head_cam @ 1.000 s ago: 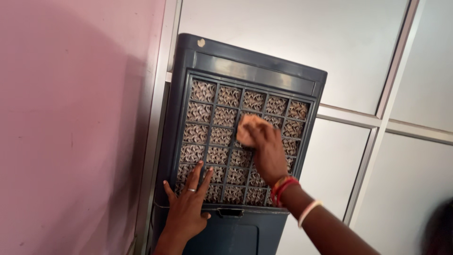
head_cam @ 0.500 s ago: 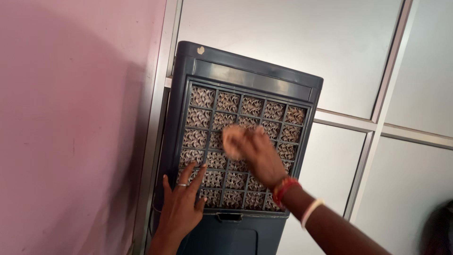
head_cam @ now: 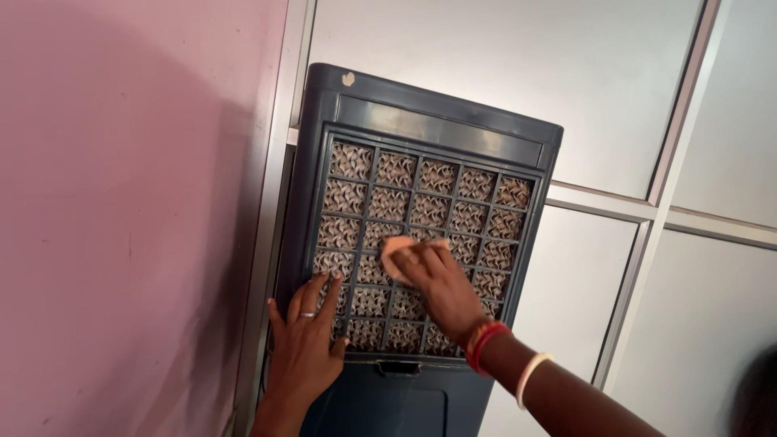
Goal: The person wipes the front grille, side panels, and top of a standing air cooler using a cloth. The person moves the cloth across the cooler's surfaces in a repetitive wiping motion, covering the lower, middle, and upper sections of the unit.
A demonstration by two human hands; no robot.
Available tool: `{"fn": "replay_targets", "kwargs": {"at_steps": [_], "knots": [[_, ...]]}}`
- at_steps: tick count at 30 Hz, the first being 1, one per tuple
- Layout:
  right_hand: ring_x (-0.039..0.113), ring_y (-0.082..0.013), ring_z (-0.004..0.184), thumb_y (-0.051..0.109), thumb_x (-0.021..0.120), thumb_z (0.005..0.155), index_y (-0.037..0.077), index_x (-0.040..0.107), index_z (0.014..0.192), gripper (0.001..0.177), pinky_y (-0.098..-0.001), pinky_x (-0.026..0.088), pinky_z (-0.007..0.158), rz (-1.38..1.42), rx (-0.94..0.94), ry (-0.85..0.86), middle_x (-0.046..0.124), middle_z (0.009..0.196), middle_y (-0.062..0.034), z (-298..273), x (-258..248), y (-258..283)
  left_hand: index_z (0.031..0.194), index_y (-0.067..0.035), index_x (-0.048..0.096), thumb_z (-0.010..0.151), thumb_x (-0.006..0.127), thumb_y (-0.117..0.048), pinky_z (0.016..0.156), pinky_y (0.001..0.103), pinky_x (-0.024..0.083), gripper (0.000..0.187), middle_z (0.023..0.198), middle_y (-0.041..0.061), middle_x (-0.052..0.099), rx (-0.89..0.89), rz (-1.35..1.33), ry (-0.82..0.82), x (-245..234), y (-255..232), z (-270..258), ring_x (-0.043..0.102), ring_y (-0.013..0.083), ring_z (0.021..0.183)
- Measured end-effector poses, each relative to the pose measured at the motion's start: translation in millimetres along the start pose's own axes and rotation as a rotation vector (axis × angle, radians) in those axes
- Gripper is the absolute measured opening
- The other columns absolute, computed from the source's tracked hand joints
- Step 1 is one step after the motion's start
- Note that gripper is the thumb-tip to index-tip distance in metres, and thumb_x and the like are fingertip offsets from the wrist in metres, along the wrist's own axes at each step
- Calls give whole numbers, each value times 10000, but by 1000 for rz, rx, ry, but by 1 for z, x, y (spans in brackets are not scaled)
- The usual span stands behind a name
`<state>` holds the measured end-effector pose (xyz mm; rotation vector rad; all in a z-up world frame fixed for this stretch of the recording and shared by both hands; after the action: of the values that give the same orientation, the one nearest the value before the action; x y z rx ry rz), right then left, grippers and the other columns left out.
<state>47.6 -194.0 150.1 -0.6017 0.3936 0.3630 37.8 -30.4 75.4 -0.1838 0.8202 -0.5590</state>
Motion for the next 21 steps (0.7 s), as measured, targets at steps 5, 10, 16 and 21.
{"fn": "replay_targets", "kwargs": {"at_steps": [5,10,16,21], "knots": [[550,-413,1271,-11,730,835,98,594,1340,534,-472,561,844,27,-383,80,569,1334,-197,-9,-12,39,1611,-242,239,768,829,-248,1149,767,76,1029,1613,24,290,12,58,9,5,0,2,223,264,1482],[546,-380,1274,-170,600,816,165,535,1469,736,-451,546,1039,-2,-55,-282,533,1414,-196,77,-54,11,1623,-271,227,707,856,-281,1122,788,112,1110,1582,17,330,33,76,-56,9,7,3,263,252,1464],[570,-299,1226,-175,586,834,231,544,1465,751,-371,531,1105,10,139,-241,584,1411,-116,101,-29,5,1627,-235,223,703,846,-323,1133,793,153,1117,1563,33,331,61,113,-105,4,15,2,307,263,1462],[562,-304,1222,-98,661,845,160,548,1447,664,-418,533,1095,-5,4,-75,608,1356,-114,47,1,41,1624,-94,194,670,830,-370,1076,820,179,1179,1576,162,297,132,35,-294,-18,18,0,305,383,1451]]}}
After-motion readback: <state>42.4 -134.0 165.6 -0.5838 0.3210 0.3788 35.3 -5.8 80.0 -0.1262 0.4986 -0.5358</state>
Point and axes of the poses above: each hand's wrist, its own z-axis towards the middle knuckle, its own x-axis out of the palm, y = z × x, the point moved 10 cm from there along z, towards the middle knuckle
